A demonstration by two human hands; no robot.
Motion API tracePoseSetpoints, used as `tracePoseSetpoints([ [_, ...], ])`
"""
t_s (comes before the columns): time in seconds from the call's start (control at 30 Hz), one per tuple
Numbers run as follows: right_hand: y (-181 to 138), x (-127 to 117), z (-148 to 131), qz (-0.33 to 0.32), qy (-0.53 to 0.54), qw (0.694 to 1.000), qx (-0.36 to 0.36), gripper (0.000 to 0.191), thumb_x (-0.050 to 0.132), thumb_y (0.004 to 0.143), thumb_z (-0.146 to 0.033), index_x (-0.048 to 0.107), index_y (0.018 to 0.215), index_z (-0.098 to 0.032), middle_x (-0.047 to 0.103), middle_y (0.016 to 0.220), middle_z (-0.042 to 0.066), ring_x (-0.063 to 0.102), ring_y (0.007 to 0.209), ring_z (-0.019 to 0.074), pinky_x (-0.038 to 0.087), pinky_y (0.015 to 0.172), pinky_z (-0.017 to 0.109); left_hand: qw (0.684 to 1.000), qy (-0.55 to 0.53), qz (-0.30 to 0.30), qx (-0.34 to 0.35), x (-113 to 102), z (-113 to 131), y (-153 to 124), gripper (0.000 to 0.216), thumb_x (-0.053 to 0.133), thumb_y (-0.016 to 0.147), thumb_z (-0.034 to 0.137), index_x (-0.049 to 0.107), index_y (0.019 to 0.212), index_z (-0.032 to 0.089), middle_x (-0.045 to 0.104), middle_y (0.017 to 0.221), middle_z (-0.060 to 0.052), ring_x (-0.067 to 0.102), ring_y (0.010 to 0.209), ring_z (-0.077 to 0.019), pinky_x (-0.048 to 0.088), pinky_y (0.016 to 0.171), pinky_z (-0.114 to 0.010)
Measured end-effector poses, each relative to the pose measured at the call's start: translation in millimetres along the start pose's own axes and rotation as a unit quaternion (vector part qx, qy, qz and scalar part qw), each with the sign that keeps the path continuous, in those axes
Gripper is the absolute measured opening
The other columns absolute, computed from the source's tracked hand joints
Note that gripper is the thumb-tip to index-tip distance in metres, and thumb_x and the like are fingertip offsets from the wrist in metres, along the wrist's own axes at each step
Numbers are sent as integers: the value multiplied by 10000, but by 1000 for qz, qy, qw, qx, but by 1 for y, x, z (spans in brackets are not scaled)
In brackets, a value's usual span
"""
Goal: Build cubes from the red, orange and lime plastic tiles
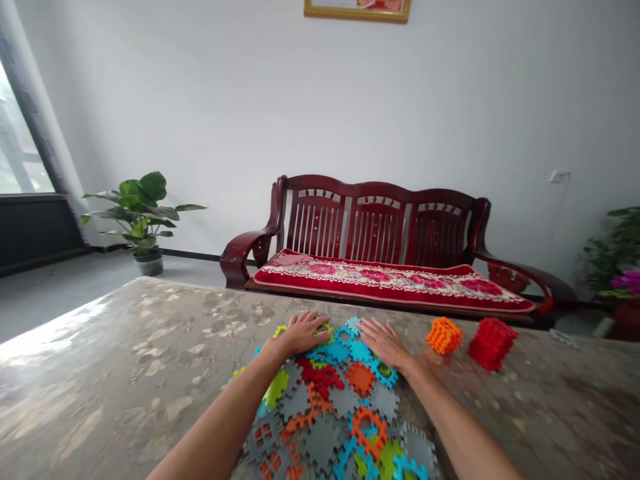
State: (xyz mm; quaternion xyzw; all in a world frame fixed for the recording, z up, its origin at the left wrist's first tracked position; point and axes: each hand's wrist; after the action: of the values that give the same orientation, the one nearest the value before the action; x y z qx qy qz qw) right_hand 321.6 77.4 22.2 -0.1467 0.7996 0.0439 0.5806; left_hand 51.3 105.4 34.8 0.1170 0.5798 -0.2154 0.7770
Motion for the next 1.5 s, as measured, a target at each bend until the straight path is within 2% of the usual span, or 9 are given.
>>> tracePoseSetpoints([
  [0.17,-35,5,-6,11,55,998,-26,642,171,959,-630,407,1479,-336,323,1587,-18,208,1488,224,105,1214,482,998,-12,1,57,0,14,-12,578,372,922,621,507,1407,337,433,1531,-74,326,1440,-295,237,1163,-525],
  [0.27,-56,5,0,45,75,996,-11,674,169,962,-615,452,1463,-263,341,1582,30,231,1481,221,146,1215,432,999,-4,10,47,-6,31,-35,610,373,922,624,449,1455,337,369,1571,-85,262,1467,-327,196,1168,-571],
  [0.43,-83,14,20,93,52,992,71,684,202,968,-565,440,1468,-164,363,1566,104,278,1463,229,169,1213,411,992,32,48,108,-6,66,-109,649,402,891,669,395,1478,393,303,1605,-60,164,1493,-357,117,1171,-634],
  [0.63,-103,27,11,97,80,991,32,618,282,961,-547,477,1441,-210,380,1561,68,280,1461,233,187,1207,440,982,48,16,181,23,82,-183,818,474,796,758,310,1516,404,258,1618,-99,194,1478,-396,144,1152,-675],
  [0.87,-114,32,3,163,131,978,19,640,304,929,-601,519,1399,-224,443,1520,70,320,1440,240,189,1203,465,986,76,60,138,37,85,-179,720,409,874,694,348,1509,360,239,1623,-114,185,1489,-351,128,1186,-611],
  [1.1,-137,36,12,330,266,904,52,714,291,895,-684,544,1354,-199,531,1427,115,427,1359,270,319,1149,456,980,99,142,98,32,89,-164,543,494,912,541,501,1414,334,414,1545,-63,285,1456,-302,128,1209,-550],
  [1.23,-162,40,10,294,336,892,69,781,381,846,-738,515,1373,-177,536,1417,144,473,1322,302,376,1107,461,968,74,239,-25,10,69,-163,440,390,969,473,577,1339,324,481,1503,-41,314,1446,-266,126,1214,-515],
  [1.37,-189,41,1,181,342,922,-22,925,503,755,-802,415,1460,-209,448,1502,143,401,1387,319,324,1139,486,922,20,307,-234,-3,34,-170,488,279,992,401,558,1354,233,507,1473,-99,376,1411,-271,246,1170,-500],
  [1.5,-210,40,-8,114,285,949,-72,1092,668,674,-746,266,1539,-214,256,1605,144,231,1474,321,215,1190,495,896,-16,320,-307,7,9,-179,518,267,978,405,547,1359,193,527,1446,-128,463,1341,-278,323,1127,-466],
])
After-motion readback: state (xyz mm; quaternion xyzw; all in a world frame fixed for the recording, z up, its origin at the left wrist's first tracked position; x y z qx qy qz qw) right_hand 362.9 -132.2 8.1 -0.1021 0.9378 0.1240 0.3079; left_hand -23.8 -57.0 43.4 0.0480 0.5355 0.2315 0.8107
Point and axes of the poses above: each hand's wrist, its own y-axis towards the middle knuckle, its own x-axis out of the palm, z = x × y
